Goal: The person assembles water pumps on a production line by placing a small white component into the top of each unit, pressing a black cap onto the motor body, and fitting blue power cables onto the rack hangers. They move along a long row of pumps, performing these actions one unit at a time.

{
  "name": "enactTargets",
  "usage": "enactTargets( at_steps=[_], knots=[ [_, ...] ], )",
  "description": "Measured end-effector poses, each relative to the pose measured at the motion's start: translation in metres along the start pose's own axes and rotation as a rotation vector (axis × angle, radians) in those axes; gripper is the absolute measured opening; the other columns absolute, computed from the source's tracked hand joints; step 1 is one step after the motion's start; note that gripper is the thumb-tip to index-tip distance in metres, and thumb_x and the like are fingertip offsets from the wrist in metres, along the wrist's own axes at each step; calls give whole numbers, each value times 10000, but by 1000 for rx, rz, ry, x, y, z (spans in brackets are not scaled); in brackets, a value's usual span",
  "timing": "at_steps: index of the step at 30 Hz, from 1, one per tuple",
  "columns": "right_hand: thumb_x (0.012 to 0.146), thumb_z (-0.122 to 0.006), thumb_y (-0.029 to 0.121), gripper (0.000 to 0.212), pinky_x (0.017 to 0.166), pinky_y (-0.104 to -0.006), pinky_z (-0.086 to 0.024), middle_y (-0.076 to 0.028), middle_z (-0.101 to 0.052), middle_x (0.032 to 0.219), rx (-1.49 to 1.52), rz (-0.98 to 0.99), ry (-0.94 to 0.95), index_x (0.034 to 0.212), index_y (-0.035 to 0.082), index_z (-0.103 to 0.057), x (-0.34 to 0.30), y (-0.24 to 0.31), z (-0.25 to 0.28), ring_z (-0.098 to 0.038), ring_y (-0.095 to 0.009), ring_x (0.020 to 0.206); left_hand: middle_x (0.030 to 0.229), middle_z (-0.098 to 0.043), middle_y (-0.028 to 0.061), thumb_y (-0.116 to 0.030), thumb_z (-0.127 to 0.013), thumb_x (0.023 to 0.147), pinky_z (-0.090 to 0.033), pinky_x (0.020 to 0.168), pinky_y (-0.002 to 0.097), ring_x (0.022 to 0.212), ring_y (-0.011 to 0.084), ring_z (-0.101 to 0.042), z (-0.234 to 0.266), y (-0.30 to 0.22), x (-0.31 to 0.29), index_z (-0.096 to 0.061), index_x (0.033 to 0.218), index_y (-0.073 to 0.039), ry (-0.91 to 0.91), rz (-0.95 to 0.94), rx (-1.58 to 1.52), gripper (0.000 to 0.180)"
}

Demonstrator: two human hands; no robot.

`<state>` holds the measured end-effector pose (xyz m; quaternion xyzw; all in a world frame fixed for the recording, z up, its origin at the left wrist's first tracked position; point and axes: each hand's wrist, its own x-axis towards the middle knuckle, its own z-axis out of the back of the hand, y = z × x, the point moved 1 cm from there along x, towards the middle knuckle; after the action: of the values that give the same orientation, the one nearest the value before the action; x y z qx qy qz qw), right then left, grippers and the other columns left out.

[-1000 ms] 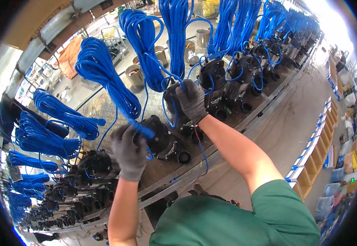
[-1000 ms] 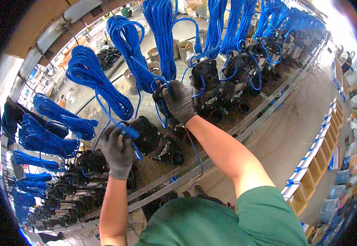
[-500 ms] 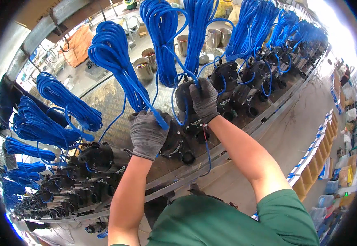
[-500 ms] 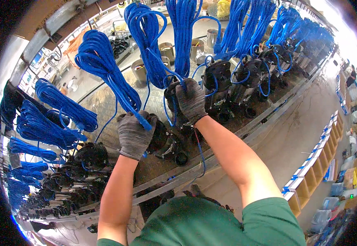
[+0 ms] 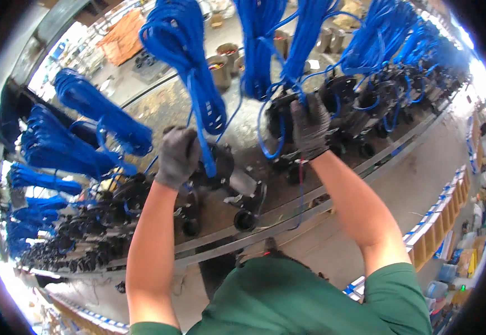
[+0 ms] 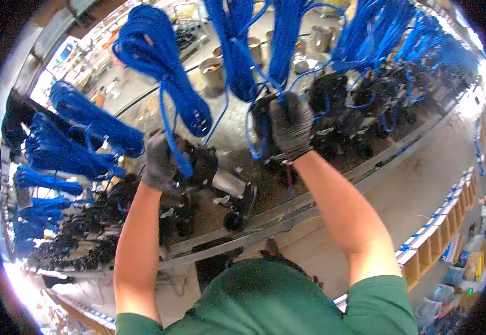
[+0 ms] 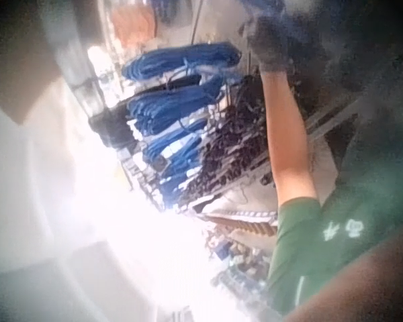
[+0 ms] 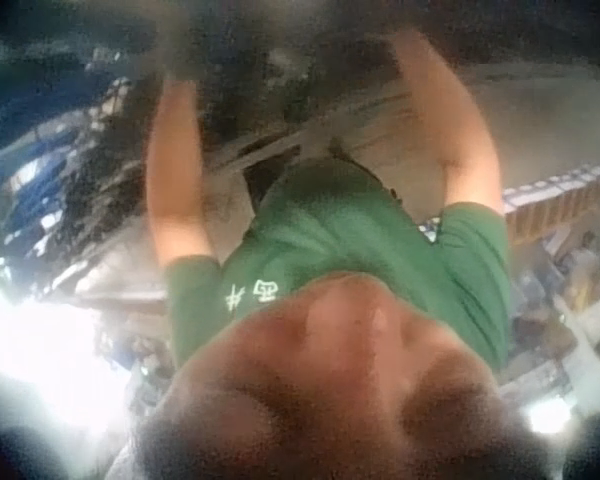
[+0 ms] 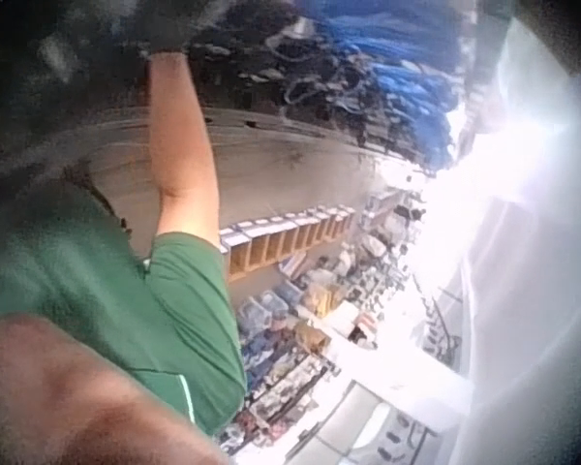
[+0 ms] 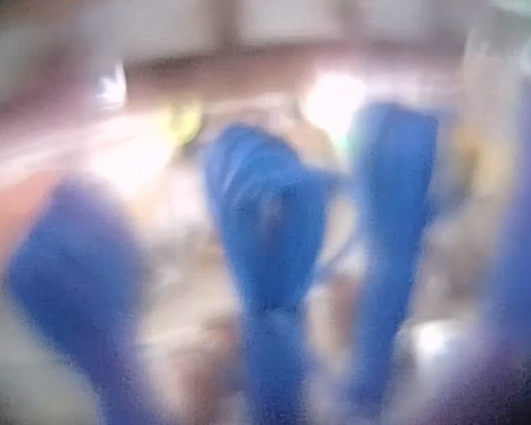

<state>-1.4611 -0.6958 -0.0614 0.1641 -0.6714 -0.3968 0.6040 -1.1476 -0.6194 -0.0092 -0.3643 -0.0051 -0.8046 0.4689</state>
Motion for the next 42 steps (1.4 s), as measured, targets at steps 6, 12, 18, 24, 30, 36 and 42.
enactTargets(
  at_steps=[6,12,18,24,30,36,42],
  knots=[
    [903,-720,96,109,740,-306,-479,-50,-650,861,36,3,-3,944,49,-631,1,3,1,-579,-134,790,969,-661,233,-182,-600,881,-491,831,485,961,420,-632,-19,115,-13,-661,949,-57,25,643,228,155],
    [912,-719,141,136,742,-314,-495,-63,-656,864,65,1,-28,984,49,-649,-3,-9,-4,-603,-150,792,1027,-680,179,-138,-604,855,-521,849,470,994,381,-651,-23,167,-22,-670,1032,-111,229,705,364,191],
    [926,-711,176,174,747,-316,-506,-80,-657,884,-14,13,6,1014,37,-654,-1,-1,-3,-614,-155,792,985,-688,202,-158,-509,922,-517,834,470,927,386,-662,-22,184,-35,-700,1033,-100,53,750,152,228],
    [917,-712,171,168,766,-327,-517,-80,-677,890,96,28,-23,1025,51,-663,-3,-13,-6,-638,-150,824,875,-687,194,-219,-534,916,-498,736,441,793,343,-646,-20,175,-28,-701,916,-44,-79,801,-133,241],
    [921,-708,233,219,759,-311,-511,-61,-669,872,-32,-25,-8,1033,50,-661,-2,-8,-3,-626,-146,806,798,-665,184,-176,-534,905,-472,673,416,708,310,-610,-22,176,-29,-675,829,-9,-130,797,-252,231],
    [920,-697,276,255,731,-378,-512,-166,-663,874,15,50,-35,1002,39,-655,-3,4,-4,-661,-328,806,750,-665,123,-134,-556,888,-488,661,389,698,257,-631,-16,184,-35,-671,769,-76,-63,533,26,175],
    [923,-659,292,271,782,-438,-541,-184,-669,938,-221,104,-8,1068,63,-638,1,-2,-6,-666,-378,886,693,-625,58,-142,-521,855,-457,628,298,649,149,-579,-8,159,-30,-663,729,-40,-154,675,-327,217]
  ],
)
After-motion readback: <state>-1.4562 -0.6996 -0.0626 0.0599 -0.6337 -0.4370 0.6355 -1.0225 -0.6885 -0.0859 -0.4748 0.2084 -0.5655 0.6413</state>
